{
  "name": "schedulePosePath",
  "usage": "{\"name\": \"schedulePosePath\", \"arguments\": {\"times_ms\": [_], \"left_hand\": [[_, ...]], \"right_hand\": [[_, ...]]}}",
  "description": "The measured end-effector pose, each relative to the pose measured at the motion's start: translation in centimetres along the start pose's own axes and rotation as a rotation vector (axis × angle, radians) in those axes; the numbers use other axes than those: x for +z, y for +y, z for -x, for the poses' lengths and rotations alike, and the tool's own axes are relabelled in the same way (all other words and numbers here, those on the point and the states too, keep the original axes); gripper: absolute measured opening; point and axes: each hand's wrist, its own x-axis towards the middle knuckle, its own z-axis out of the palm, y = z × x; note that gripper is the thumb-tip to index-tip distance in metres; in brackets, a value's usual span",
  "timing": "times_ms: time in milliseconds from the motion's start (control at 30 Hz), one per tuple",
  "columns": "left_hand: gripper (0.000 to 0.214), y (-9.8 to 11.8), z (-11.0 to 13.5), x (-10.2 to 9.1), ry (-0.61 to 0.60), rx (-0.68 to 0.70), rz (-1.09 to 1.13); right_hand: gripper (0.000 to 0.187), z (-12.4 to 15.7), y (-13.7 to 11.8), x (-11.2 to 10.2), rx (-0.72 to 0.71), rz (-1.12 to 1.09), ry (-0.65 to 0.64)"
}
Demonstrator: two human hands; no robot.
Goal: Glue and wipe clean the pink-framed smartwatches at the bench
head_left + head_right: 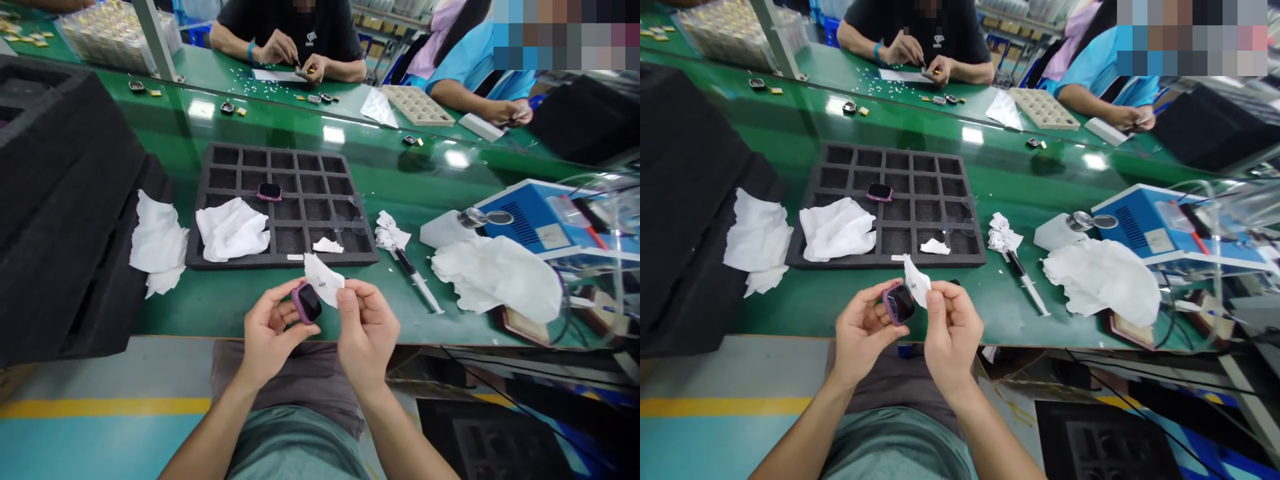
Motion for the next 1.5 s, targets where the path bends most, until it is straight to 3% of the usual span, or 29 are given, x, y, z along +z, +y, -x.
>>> {"name": "schedulePosePath", "arguments": {"times_ms": [167, 467, 867, 1067, 1267, 1367, 1500], "left_hand": [[0.064, -0.4, 0.3, 0.1, 0.028, -0.027, 0.0], [0.067, -0.2, 0.0, 0.4, 0.043, -0.133, 0.113], [0.069, 0.4, -0.5, 0.5, 0.028, -0.321, 0.124], [0.056, 0.9, -1.1, 0.7, 0.009, -0.329, 0.188], [0.053, 1.0, -1.5, 0.7, 0.054, -0.345, 0.206], [0.056, 1.1, -1.7, 0.6, 0.103, -0.319, 0.202], [0.061, 1.1, -2.0, 0.4, 0.064, -0.265, 0.157]], "right_hand": [[0.014, 0.4, 0.1, 0.3, -0.085, 0.066, -0.133], [0.013, 0.1, 1.1, -0.2, -0.11, 0.006, -0.232], [0.017, 0.6, 2.6, -0.8, -0.064, -0.102, -0.261], [0.017, 0.8, 2.5, -0.8, 0.031, -0.259, -0.262], [0.023, 0.6, 1.6, -0.3, 0.228, -0.491, -0.214], [0.018, -1.0, 0.7, -2.0, 0.279, -0.524, -0.157], [0.015, -4.4, -0.5, -7.3, 0.257, -0.433, 0.012]]}}
